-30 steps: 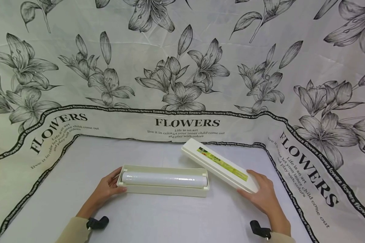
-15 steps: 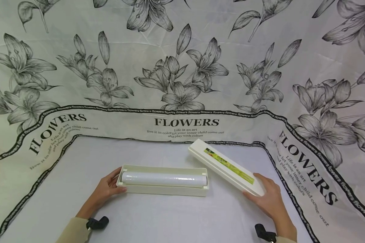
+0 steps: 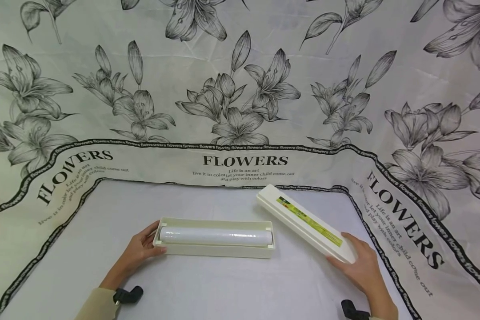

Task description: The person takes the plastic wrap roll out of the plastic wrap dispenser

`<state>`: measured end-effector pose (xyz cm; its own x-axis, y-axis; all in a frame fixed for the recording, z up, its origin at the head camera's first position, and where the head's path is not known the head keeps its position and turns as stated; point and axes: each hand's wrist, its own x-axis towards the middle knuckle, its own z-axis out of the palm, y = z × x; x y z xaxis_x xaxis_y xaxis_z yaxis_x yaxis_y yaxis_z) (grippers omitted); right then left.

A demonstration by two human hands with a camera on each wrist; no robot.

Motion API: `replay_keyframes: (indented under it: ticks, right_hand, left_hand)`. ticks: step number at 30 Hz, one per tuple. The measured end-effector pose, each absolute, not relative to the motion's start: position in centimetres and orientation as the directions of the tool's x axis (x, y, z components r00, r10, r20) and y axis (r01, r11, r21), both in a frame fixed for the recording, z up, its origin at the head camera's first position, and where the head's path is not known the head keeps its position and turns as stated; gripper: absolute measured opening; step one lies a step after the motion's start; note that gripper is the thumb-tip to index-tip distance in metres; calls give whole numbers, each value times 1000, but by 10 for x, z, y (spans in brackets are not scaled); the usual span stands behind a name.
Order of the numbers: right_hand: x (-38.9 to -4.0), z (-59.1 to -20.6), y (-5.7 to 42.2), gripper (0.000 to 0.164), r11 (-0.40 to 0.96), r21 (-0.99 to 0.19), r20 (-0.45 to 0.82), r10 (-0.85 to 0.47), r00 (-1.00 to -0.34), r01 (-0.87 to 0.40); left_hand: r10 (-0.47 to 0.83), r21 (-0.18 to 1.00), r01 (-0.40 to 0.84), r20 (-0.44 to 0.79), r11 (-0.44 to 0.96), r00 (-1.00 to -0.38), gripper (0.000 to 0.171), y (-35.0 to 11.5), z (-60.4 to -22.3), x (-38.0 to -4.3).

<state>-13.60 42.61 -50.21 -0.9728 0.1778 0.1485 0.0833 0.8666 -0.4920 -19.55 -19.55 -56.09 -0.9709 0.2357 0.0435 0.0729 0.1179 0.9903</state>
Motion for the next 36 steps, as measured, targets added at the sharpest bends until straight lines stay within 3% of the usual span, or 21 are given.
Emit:
replay_keyframes:
  ticks: [36]
  right_hand:
    - [-119, -509, 447, 102, 844, -501, 98, 274, -957, 191]
  left_hand:
    - [261, 995, 59, 38, 75, -965, 101, -196, -564, -198]
